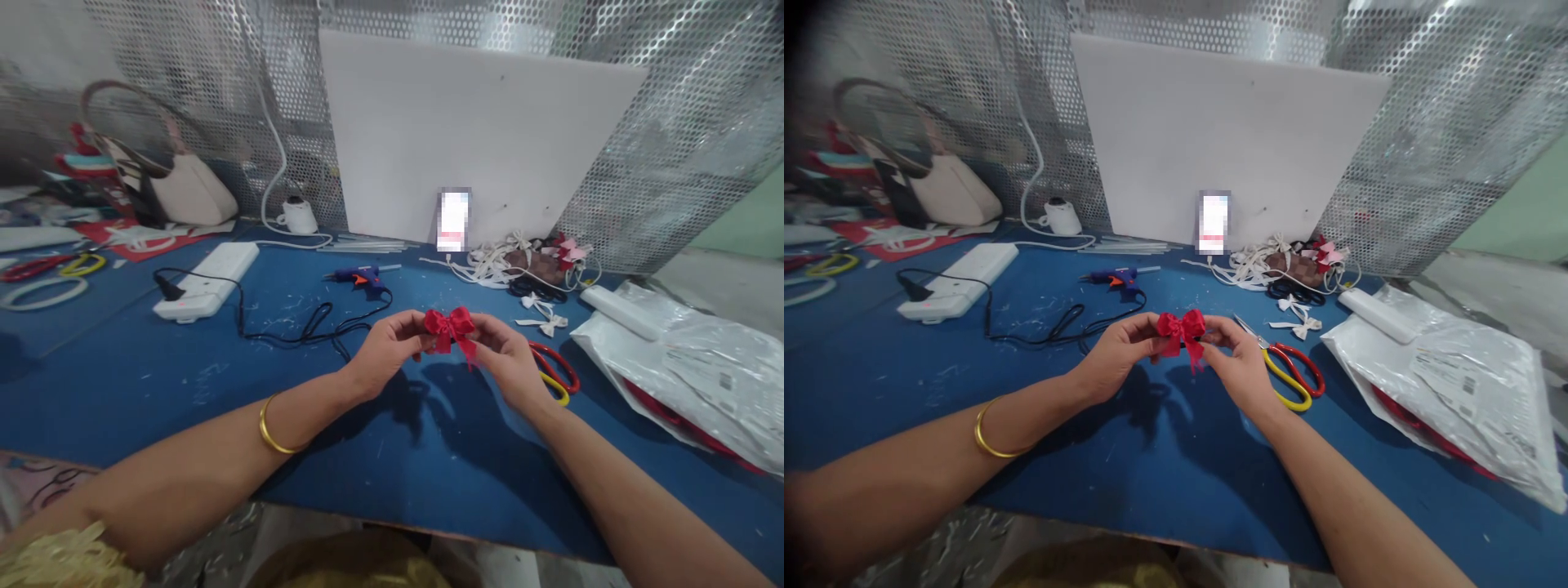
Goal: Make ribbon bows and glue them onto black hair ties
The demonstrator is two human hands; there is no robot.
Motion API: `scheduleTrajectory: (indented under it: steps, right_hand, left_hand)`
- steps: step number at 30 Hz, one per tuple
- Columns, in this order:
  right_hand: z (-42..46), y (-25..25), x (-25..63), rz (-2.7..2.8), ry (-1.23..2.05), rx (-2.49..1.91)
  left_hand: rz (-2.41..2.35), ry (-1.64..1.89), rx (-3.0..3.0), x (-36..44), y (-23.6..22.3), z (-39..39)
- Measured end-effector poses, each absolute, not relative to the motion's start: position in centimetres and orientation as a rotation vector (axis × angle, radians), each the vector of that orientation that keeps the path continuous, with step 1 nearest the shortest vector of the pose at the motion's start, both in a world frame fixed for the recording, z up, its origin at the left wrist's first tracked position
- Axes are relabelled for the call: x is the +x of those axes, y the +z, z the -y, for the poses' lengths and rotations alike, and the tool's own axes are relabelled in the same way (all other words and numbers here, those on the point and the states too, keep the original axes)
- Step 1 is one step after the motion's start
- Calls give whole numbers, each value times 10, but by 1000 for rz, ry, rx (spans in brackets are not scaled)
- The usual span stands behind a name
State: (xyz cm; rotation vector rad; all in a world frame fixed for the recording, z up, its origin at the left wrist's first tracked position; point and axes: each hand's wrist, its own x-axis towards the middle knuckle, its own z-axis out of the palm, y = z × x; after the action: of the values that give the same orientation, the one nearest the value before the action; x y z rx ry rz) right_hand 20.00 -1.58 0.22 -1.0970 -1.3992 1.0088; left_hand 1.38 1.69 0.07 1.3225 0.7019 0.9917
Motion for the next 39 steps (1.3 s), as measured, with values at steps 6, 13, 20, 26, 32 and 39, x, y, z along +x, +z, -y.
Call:
scheduleTrajectory:
  steps: [6, 13, 20, 26, 32, 39]
  right_hand:
    - [19, -4, 194, 1371, 1080, -1105]
    - [14, -2, 199, 905, 1341, -877]
    - [14, -5, 198, 1004, 1292, -898]
    - [24, -5, 192, 1257, 1289, -941]
    - [17, -6, 189, 1092, 1363, -1033]
    - [11, -9, 197, 832, 1450, -1002]
  left_hand:
    - [-675, 976, 1322, 16, 6, -11]
    - [-776, 966, 1281, 13, 6, -13]
    - [-735, 763, 1236, 16, 4, -9]
    - [-683, 546, 1089, 19, -4, -2]
    - [-764, 859, 1058, 14, -1, -14]
    - [-804, 841, 1016, 13, -3, -21]
